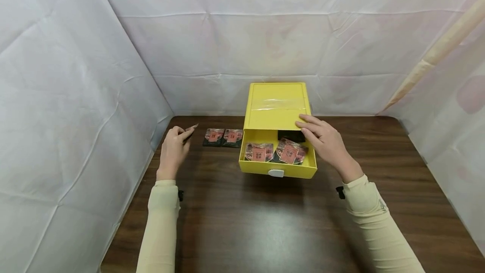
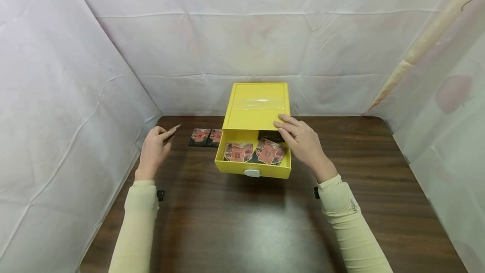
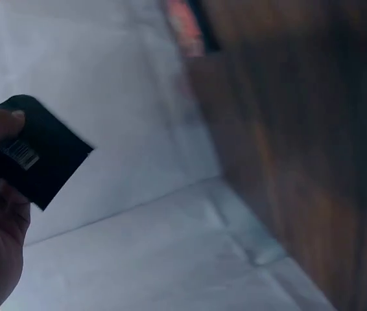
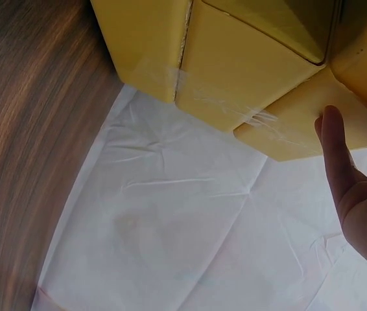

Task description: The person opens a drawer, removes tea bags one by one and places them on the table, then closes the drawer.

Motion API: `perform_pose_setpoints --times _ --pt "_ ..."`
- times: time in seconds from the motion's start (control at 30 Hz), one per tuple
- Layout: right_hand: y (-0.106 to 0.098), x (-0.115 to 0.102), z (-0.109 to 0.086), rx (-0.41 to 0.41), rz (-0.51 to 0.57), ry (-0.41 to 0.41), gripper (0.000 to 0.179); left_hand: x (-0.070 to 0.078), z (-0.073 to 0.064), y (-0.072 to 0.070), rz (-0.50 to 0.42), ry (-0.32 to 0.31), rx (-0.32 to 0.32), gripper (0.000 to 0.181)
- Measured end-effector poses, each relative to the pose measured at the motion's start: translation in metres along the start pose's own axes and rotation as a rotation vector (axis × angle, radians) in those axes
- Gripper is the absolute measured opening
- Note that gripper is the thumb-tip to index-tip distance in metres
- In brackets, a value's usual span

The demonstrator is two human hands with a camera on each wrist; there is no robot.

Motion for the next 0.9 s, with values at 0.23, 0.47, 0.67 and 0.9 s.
perform_pose_setpoints --times 0.23,0.47,0.67,0.9 --pt "0.0 -0.001 0.001 0.0 -0.003 -0.006 0.033 -0.043 -0.001 0.04 0.011 -0.089 -0.174 0.039" --pt "0.001 0.0 0.0 0.007 -0.001 -0.008 0.033 -0.066 0.003 0.066 0.048 -0.117 -0.343 0.032" --pt "-0.001 -0.001 -0.001 0.022 0.006 -0.012 0.032 -0.076 0.009 0.086 0.07 -0.165 -0.495 0.037" --pt "-0.001 -0.001 0.0 0.024 0.006 -0.014 0.032 -0.086 0.009 0.11 0.084 -0.211 -0.758 0.052"
Point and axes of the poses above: each hand's wrist, its own z-axis towards the middle knuckle, its own y-axis out of the palm, x = y × z, the point moved 4 cm from there along z, towards the middle knuckle, and after that the axes turned 8 degrees about -x, right-handed, at the moved point
